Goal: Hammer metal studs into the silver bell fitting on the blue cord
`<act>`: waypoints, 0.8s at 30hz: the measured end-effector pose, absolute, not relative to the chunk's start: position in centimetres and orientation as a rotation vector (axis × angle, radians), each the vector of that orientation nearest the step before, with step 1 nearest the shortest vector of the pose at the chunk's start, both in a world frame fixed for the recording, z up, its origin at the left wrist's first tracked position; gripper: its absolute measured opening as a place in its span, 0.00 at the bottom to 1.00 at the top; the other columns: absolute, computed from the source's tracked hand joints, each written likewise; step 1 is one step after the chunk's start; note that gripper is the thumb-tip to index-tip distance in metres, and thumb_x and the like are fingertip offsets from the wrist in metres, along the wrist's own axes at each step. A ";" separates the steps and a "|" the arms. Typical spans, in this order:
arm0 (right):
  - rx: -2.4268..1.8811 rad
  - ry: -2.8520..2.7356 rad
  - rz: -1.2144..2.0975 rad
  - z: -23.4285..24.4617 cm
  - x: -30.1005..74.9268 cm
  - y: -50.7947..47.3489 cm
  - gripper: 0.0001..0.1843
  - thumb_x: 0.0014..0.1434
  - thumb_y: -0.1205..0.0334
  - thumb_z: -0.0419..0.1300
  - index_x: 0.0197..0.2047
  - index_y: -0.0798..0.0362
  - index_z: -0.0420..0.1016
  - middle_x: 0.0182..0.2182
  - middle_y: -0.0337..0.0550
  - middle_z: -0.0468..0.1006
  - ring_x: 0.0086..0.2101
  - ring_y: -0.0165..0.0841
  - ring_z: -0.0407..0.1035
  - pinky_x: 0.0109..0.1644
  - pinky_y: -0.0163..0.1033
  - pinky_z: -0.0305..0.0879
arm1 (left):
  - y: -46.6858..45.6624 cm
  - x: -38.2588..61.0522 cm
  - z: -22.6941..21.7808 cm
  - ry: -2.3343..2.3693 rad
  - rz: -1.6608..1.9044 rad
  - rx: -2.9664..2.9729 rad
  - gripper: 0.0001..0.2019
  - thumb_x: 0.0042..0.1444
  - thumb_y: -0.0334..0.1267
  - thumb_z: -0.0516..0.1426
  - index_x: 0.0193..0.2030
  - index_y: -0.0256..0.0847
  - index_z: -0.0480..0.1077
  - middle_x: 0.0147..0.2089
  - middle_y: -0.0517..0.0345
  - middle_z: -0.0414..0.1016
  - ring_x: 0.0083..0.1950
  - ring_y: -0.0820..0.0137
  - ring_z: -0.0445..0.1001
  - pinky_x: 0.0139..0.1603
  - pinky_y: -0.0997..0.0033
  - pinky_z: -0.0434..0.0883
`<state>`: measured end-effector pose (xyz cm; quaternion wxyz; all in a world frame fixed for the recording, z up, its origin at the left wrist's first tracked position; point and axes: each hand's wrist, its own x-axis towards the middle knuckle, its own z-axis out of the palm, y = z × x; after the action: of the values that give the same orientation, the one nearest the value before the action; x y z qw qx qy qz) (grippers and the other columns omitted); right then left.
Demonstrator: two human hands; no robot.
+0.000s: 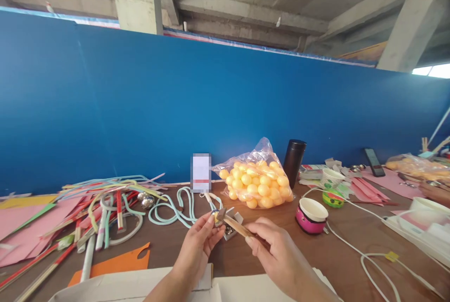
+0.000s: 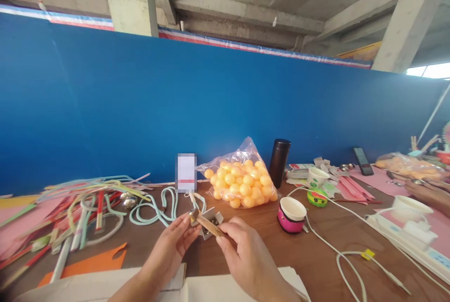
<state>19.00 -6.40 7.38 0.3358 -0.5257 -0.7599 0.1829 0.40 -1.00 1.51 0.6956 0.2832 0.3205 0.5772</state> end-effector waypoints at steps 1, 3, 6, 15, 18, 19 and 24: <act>-1.364 -1.976 0.477 7.4 19.0 -6.4 0.09 0.61 0.63 0.50 0.36 0.51 0.71 0.31 0.39 0.70 0.31 0.31 0.65 0.36 0.34 0.61 | -1.0 0.4 1.5 0.704 1.288 0.631 0.10 0.52 0.33 0.61 0.42 0.34 0.72 0.40 0.49 0.78 0.37 0.71 0.78 0.44 0.74 0.75; -1.341 -1.963 0.483 7.4 19.0 -6.3 0.10 0.62 0.62 0.50 0.35 0.51 0.71 0.30 0.39 0.70 0.30 0.31 0.65 0.36 0.34 0.61 | -0.9 0.4 1.3 0.692 1.297 0.627 0.11 0.51 0.33 0.61 0.42 0.34 0.72 0.40 0.49 0.78 0.38 0.70 0.78 0.45 0.73 0.75; -1.344 -1.966 0.488 7.4 19.0 -6.3 0.10 0.62 0.61 0.49 0.34 0.51 0.70 0.29 0.39 0.70 0.29 0.31 0.65 0.36 0.35 0.62 | -0.8 0.3 1.1 0.683 1.309 0.633 0.11 0.51 0.34 0.62 0.41 0.35 0.72 0.40 0.50 0.78 0.38 0.70 0.78 0.45 0.72 0.75; -1.400 -1.975 0.487 7.4 19.0 -6.3 0.10 0.61 0.60 0.50 0.36 0.51 0.71 0.31 0.41 0.71 0.31 0.33 0.67 0.37 0.36 0.63 | -0.6 0.4 0.9 0.697 1.323 0.641 0.12 0.49 0.35 0.63 0.41 0.35 0.71 0.39 0.50 0.78 0.37 0.69 0.78 0.44 0.71 0.75; -1.428 -1.994 0.482 7.5 19.0 -6.3 0.10 0.61 0.61 0.50 0.36 0.51 0.72 0.32 0.41 0.72 0.32 0.33 0.67 0.36 0.35 0.62 | -0.6 0.4 0.9 0.712 1.331 0.639 0.12 0.49 0.35 0.63 0.41 0.35 0.71 0.39 0.50 0.78 0.37 0.70 0.77 0.44 0.71 0.75; -1.428 -1.993 0.481 7.5 19.0 -6.3 0.09 0.61 0.61 0.50 0.36 0.51 0.72 0.32 0.41 0.72 0.32 0.33 0.67 0.37 0.35 0.62 | -0.6 0.4 1.0 0.717 1.334 0.640 0.12 0.49 0.35 0.63 0.41 0.35 0.71 0.39 0.51 0.78 0.37 0.70 0.77 0.44 0.71 0.75; -1.429 -1.986 0.473 7.4 19.1 -6.3 0.09 0.60 0.62 0.50 0.36 0.50 0.72 0.32 0.40 0.72 0.31 0.32 0.67 0.36 0.35 0.61 | -1.0 0.6 1.5 0.735 1.349 0.651 0.13 0.48 0.36 0.64 0.41 0.36 0.71 0.37 0.52 0.77 0.35 0.71 0.77 0.42 0.72 0.75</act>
<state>19.05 -6.32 7.42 0.3191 -0.5435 -0.7553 0.1799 0.56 -0.96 1.49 0.6715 0.2891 0.3264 0.5991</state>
